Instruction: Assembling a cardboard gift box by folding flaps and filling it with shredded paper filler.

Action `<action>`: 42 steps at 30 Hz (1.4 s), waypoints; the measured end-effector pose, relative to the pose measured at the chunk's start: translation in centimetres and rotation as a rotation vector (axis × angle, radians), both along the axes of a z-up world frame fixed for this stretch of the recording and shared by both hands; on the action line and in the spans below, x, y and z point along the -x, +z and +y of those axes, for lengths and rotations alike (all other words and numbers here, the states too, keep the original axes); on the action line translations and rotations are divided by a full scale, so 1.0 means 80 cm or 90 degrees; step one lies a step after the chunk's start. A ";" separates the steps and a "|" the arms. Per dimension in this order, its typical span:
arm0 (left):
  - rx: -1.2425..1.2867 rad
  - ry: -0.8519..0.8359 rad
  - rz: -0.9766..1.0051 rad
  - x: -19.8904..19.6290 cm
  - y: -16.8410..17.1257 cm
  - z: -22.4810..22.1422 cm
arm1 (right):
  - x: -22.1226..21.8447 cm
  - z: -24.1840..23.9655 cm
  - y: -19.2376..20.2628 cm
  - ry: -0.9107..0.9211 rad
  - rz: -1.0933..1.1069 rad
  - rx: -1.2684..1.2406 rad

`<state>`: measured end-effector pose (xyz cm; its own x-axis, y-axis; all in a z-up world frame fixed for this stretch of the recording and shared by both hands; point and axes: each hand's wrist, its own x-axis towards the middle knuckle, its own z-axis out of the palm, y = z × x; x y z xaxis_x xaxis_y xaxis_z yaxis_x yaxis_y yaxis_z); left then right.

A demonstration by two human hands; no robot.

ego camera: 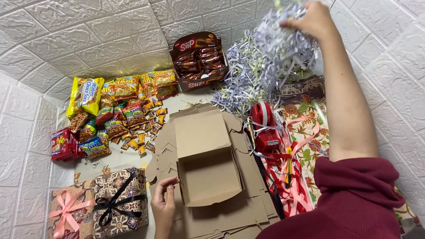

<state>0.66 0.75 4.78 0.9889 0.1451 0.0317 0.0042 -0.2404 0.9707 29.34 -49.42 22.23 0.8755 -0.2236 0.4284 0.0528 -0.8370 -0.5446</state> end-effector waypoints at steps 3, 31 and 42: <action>-0.012 -0.001 0.002 0.005 0.013 0.001 | 0.031 0.021 0.014 -0.080 0.242 -0.004; -0.091 -0.310 -0.129 -0.207 0.148 -0.319 | 0.188 0.142 0.096 0.325 0.161 0.011; 0.020 -0.311 -0.397 -0.281 0.031 -0.363 | 0.260 0.137 0.137 0.330 -0.122 -0.088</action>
<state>23.16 -28.25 7.27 0.7425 -0.2905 0.6036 -0.6413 -0.0482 0.7657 8.56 -38.43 33.15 0.7950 0.1494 0.5880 0.5467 -0.5967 -0.5875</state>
